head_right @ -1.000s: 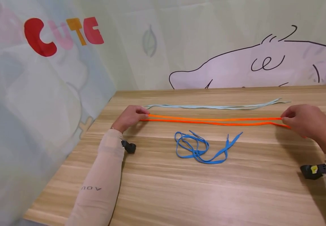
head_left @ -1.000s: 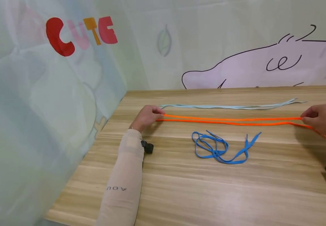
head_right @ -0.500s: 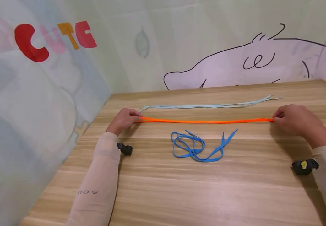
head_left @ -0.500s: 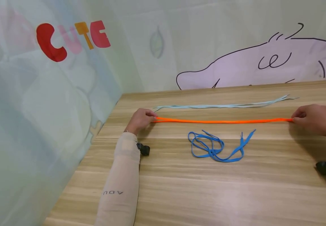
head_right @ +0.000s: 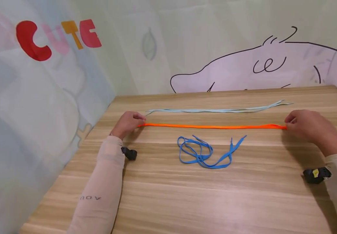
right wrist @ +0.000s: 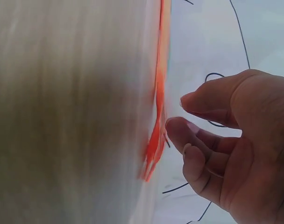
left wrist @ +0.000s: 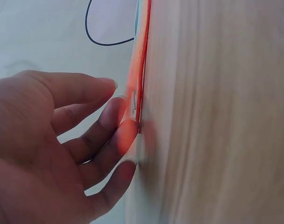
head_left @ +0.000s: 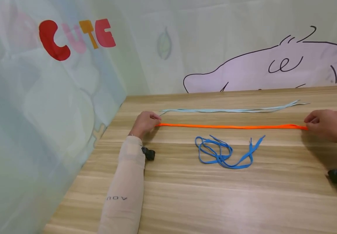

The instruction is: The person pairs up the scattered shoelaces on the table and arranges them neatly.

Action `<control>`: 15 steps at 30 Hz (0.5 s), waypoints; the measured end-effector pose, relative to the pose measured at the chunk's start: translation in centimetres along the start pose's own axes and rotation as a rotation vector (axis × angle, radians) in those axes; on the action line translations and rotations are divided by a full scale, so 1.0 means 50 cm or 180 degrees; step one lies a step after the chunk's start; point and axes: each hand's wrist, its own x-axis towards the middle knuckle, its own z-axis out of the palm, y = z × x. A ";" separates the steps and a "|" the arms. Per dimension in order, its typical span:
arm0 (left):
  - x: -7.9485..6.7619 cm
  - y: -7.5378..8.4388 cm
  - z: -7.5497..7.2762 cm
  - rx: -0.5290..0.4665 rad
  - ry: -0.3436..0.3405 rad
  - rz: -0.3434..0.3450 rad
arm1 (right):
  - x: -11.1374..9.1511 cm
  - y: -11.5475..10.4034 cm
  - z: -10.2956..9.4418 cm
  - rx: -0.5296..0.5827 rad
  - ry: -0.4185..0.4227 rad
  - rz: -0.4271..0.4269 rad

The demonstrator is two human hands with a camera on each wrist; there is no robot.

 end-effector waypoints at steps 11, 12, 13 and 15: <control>-0.006 0.005 -0.008 -0.0051 0.0005 -0.0081 | -0.002 -0.039 0.001 0.0025 0.0071 0.0125; -0.007 0.006 -0.007 -0.0065 0.0021 -0.0075 | -0.001 -0.041 0.002 0.0017 0.0078 0.0122; -0.006 0.008 -0.006 -0.0075 0.0047 -0.0058 | -0.001 -0.043 0.003 0.0018 0.0082 0.0120; -0.006 0.013 -0.005 -0.0073 0.0088 -0.0005 | -0.001 -0.044 0.006 0.0054 0.0074 0.0128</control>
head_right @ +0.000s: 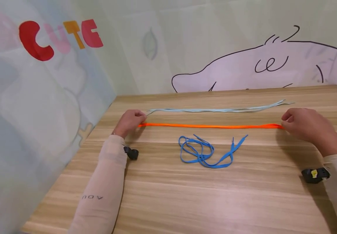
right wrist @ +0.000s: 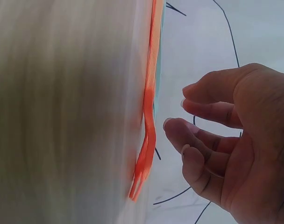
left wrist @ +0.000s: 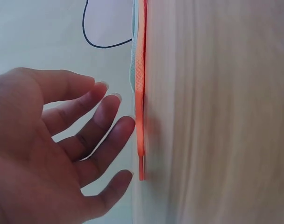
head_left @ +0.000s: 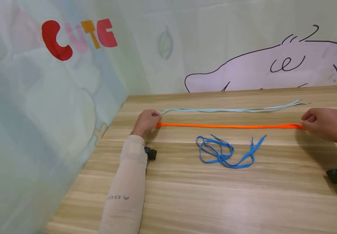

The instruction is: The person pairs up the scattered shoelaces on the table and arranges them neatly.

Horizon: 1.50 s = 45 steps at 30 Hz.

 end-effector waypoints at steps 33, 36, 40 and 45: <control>-0.031 0.138 0.071 0.0387 -0.1092 0.1140 | 0.013 -0.164 0.017 0.0118 -0.0067 -0.0719; -0.041 0.149 0.085 0.0431 -0.1243 0.1210 | 0.015 -0.177 0.026 0.0146 -0.0126 -0.0742; -0.056 0.165 0.106 0.0544 -0.1456 0.1332 | 0.013 -0.197 0.039 0.0207 -0.0207 -0.0779; -0.069 0.178 0.123 0.0682 -0.1637 0.1411 | 0.011 -0.230 0.054 0.0450 -0.0326 -0.0857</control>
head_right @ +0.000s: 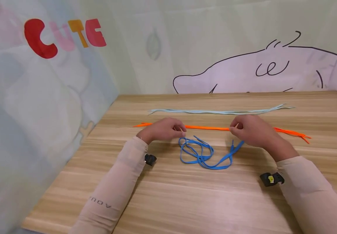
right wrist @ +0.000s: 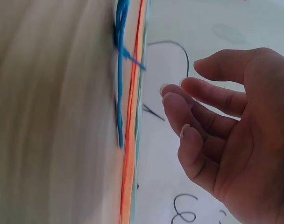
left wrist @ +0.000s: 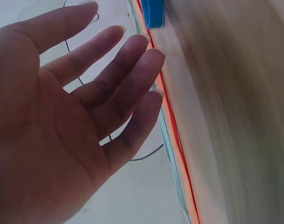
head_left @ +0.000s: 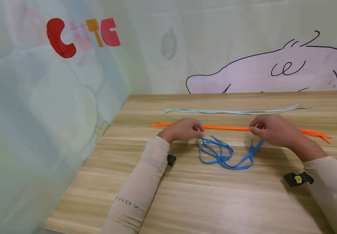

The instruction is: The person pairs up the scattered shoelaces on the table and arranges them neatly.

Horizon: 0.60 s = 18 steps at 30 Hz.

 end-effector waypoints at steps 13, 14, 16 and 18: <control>0.006 0.033 0.022 0.0126 -0.0294 0.0106 | 0.016 -0.060 0.050 0.0014 -0.0130 -0.0284; 0.006 0.036 0.025 0.0138 -0.0333 0.0121 | 0.016 -0.065 0.054 0.0051 -0.0181 -0.0325; 0.006 0.040 0.029 0.0145 -0.0414 0.0119 | 0.015 -0.074 0.061 0.0130 -0.0324 -0.0360; 0.007 0.043 0.034 0.0161 -0.0470 0.0099 | 0.013 -0.081 0.066 0.0226 -0.0472 -0.0407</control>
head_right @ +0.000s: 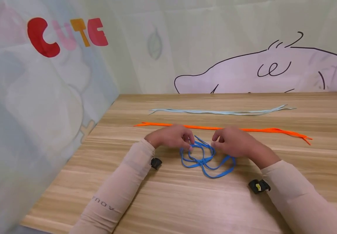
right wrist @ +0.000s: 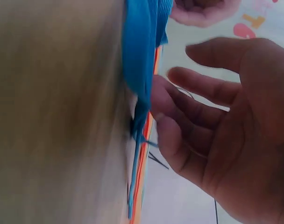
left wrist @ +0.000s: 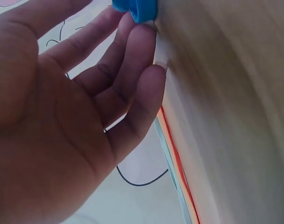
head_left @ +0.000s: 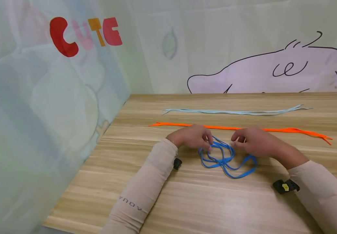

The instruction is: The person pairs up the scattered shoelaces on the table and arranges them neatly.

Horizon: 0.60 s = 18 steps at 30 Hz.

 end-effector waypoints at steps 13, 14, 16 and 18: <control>0.001 -0.003 0.005 -0.0065 -0.0259 0.0101 | -0.005 -0.027 0.013 0.0274 -0.0567 -0.0274; 0.000 -0.004 0.004 -0.0093 -0.0287 0.0116 | -0.004 -0.030 0.014 0.0281 -0.0616 -0.0292; -0.002 -0.008 0.001 -0.0131 -0.0324 0.0143 | -0.004 -0.034 0.016 0.0310 -0.0715 -0.0342; -0.005 -0.009 -0.001 -0.0188 -0.0340 0.0138 | -0.002 -0.039 0.019 0.0414 -0.0850 -0.0336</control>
